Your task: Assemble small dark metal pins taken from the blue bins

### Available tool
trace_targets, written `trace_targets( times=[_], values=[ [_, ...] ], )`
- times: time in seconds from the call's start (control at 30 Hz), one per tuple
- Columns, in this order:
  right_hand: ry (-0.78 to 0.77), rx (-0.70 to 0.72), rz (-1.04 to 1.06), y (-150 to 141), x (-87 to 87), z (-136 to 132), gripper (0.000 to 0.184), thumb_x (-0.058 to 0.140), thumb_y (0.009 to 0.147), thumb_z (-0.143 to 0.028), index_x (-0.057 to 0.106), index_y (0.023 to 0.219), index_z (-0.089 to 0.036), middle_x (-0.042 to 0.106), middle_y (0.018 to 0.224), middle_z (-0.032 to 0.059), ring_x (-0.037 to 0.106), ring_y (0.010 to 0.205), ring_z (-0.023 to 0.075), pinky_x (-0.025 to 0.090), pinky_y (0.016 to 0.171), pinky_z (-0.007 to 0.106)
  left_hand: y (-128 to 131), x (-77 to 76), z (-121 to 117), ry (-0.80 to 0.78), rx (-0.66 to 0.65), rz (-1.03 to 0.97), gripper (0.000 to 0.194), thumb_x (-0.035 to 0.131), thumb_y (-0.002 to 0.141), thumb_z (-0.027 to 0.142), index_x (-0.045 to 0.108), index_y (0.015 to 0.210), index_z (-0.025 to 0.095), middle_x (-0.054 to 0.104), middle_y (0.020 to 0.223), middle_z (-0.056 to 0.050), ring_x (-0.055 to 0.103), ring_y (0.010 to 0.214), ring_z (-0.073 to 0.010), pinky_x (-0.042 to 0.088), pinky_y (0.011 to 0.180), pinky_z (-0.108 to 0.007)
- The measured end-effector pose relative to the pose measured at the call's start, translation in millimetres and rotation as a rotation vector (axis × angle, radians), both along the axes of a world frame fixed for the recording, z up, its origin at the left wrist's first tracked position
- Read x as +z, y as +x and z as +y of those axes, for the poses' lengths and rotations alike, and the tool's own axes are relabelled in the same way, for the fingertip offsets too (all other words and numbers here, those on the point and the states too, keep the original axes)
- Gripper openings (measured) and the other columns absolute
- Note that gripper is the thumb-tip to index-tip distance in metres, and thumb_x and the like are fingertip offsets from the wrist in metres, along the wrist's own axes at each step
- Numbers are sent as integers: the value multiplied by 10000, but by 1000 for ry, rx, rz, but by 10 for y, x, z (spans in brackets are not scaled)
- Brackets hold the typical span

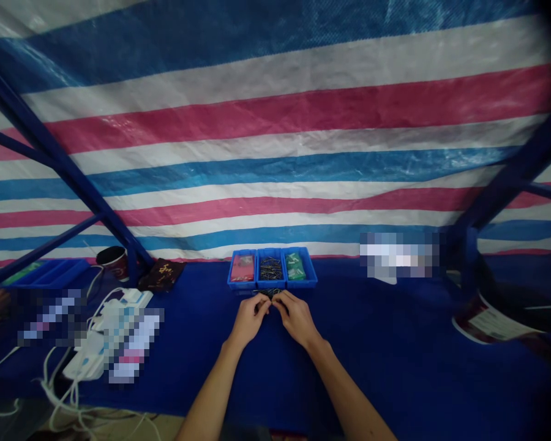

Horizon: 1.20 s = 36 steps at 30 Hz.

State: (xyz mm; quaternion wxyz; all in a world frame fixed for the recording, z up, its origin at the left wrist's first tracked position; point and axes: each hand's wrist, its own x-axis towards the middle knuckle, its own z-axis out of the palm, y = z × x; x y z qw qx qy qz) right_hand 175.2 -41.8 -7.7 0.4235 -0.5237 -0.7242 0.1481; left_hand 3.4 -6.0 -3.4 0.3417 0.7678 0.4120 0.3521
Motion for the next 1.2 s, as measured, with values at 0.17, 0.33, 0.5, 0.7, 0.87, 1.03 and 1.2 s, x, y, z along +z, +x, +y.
trace_targets(
  times=[0.17,0.33,0.5,0.7,0.87,1.03,1.2],
  values=[
    [-10,-1,-8,2,1,-4,169,467,999,-192,623,968,-246,672,938,21,657,810,173,464,735,264,-1,-4,-3,4,-4,-16,271,523,974,345,652,824,160,644,688,0,558,612,-124,389,613,-211],
    [-14,-9,-25,5,-12,1,162,461,1010,-210,612,964,-245,661,949,17,654,814,168,454,735,261,2,-26,7,4,-3,-14,266,532,969,338,661,818,160,653,700,-1,570,626,-127,395,619,-213],
    [-20,-28,-47,8,-25,10,181,447,1023,-227,608,942,-245,657,952,17,655,800,165,449,726,260,7,-34,14,6,1,-16,249,539,963,326,659,816,163,666,711,-3,586,635,-130,396,620,-209],
    [-10,-52,-74,-2,-40,13,205,431,1038,-264,599,922,-240,650,937,20,654,804,168,444,704,253,4,-9,3,5,-2,-19,270,533,965,334,654,797,161,653,693,-6,576,621,-129,404,614,-203],
    [-1,-80,-92,-12,-43,14,267,407,1052,-300,595,874,-233,642,908,22,650,772,160,435,657,243,1,-12,-2,16,-2,-25,280,532,968,337,651,786,160,647,691,-4,575,628,-127,410,626,-200],
    [4,-51,-33,6,-15,2,217,432,1043,-311,615,946,-246,657,947,24,657,797,168,461,694,258,-1,-21,2,17,0,-25,287,524,975,351,644,797,162,641,692,-2,575,629,-128,412,631,-205],
    [23,-22,39,24,-6,6,116,514,994,-251,614,1053,-256,672,976,27,660,823,183,485,734,281,0,-14,5,13,22,-36,251,531,968,337,652,830,166,662,714,-6,590,639,-134,417,634,-210]
  ],
)
